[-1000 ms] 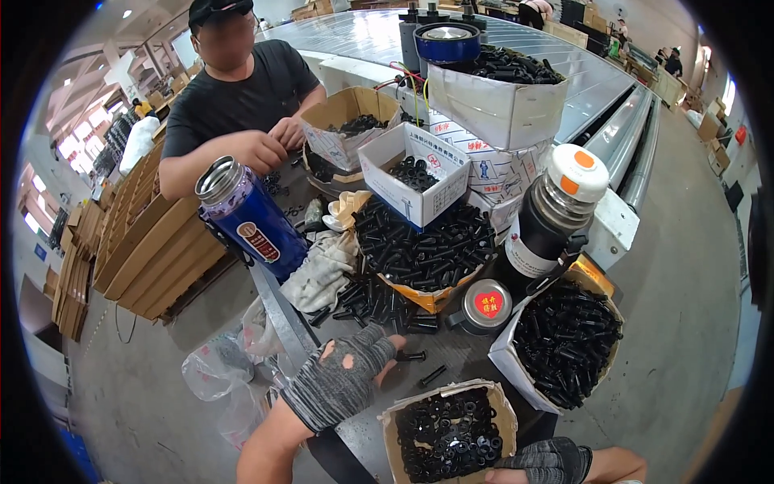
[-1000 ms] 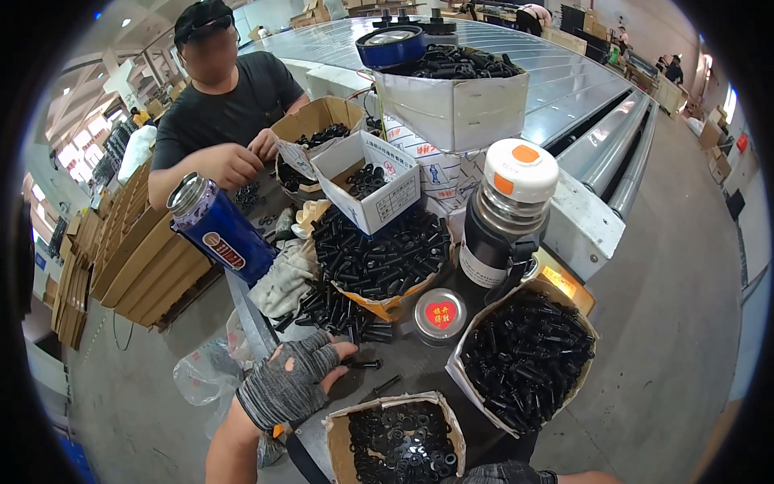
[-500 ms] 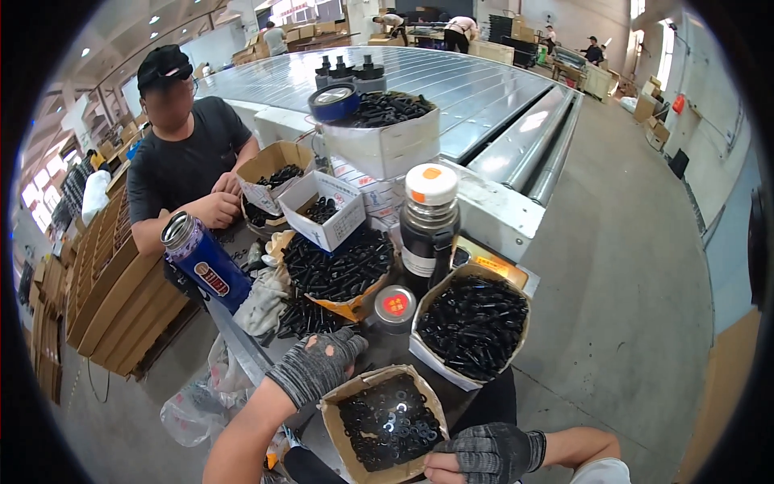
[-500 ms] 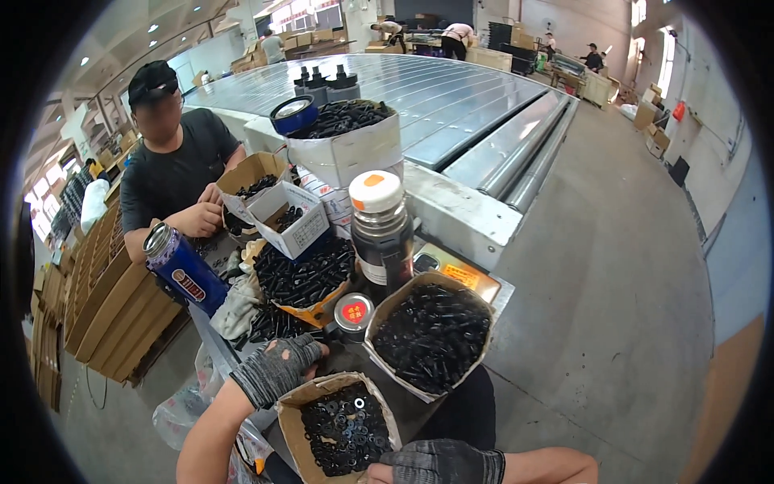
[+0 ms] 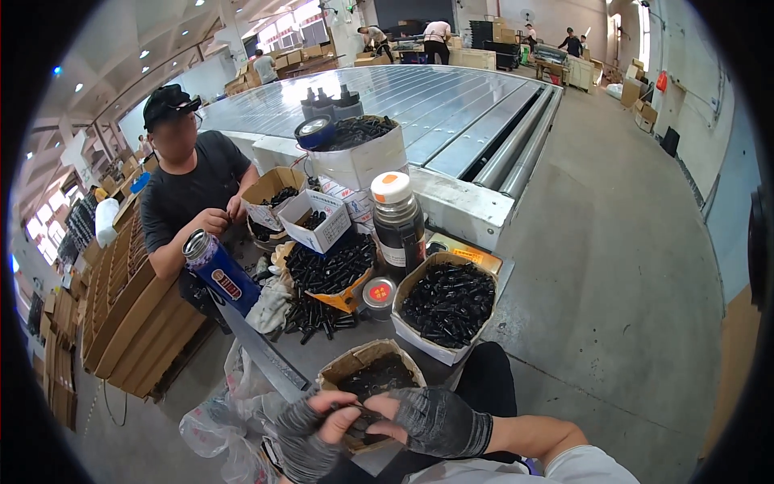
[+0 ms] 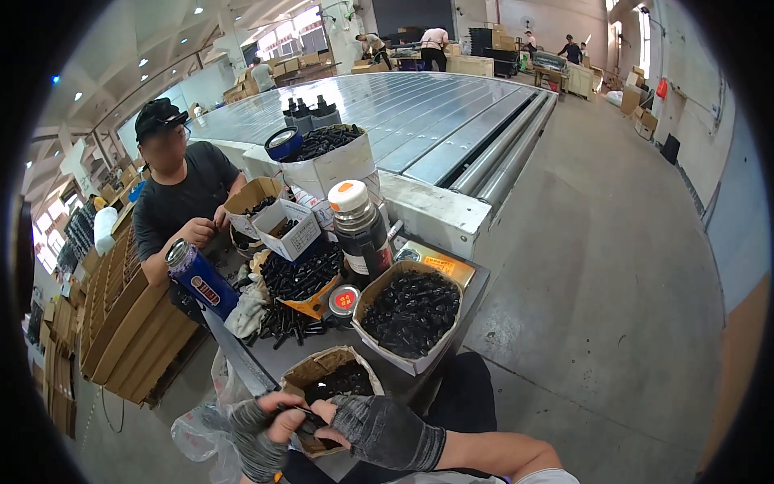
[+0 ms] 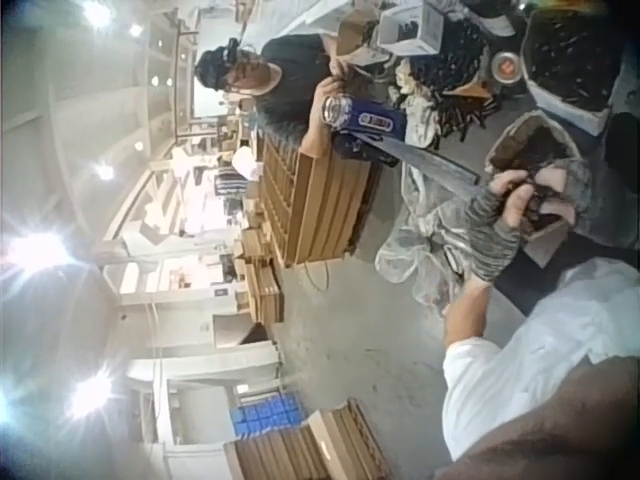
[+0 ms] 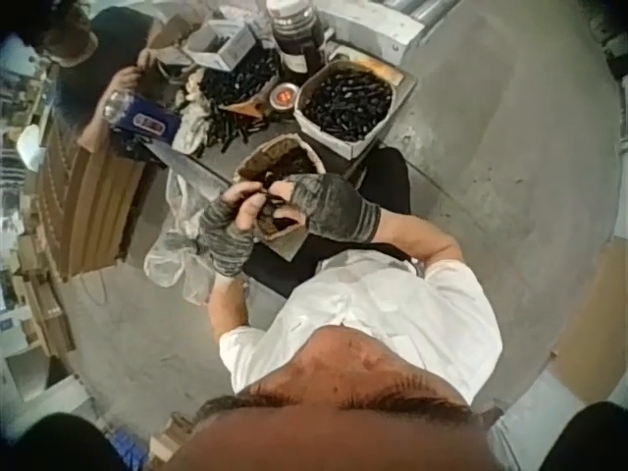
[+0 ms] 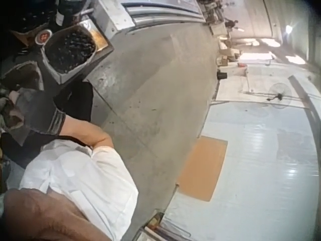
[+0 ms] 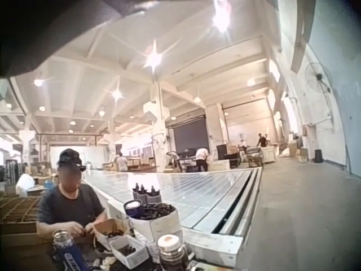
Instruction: Assembling small black plastic components by hand at a workbench.
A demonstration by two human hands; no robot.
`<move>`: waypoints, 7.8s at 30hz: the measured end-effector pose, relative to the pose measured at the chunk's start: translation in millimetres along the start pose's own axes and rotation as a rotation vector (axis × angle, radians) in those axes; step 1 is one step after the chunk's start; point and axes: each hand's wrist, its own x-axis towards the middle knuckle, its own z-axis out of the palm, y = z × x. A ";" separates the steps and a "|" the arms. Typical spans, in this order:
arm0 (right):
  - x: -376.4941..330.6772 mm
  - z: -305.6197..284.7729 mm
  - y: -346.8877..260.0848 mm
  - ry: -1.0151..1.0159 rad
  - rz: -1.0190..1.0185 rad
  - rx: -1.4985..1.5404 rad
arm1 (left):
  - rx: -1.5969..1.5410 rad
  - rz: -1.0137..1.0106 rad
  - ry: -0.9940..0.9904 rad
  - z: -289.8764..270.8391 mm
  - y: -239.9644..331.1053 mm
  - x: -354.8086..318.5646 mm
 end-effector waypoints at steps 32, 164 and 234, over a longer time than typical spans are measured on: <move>-41.2 -38.7 -24.4 -0.420 -0.049 0.185 | -0.363 -0.011 -0.236 30.0 -22.9 -88.2; 93.4 3.7 17.1 -0.551 0.681 0.517 | -0.911 -0.214 0.252 1.9 -68.9 -8.0; 104.9 -7.4 9.2 -0.525 0.647 0.533 | -0.642 -0.233 0.208 -6.9 -53.1 -13.7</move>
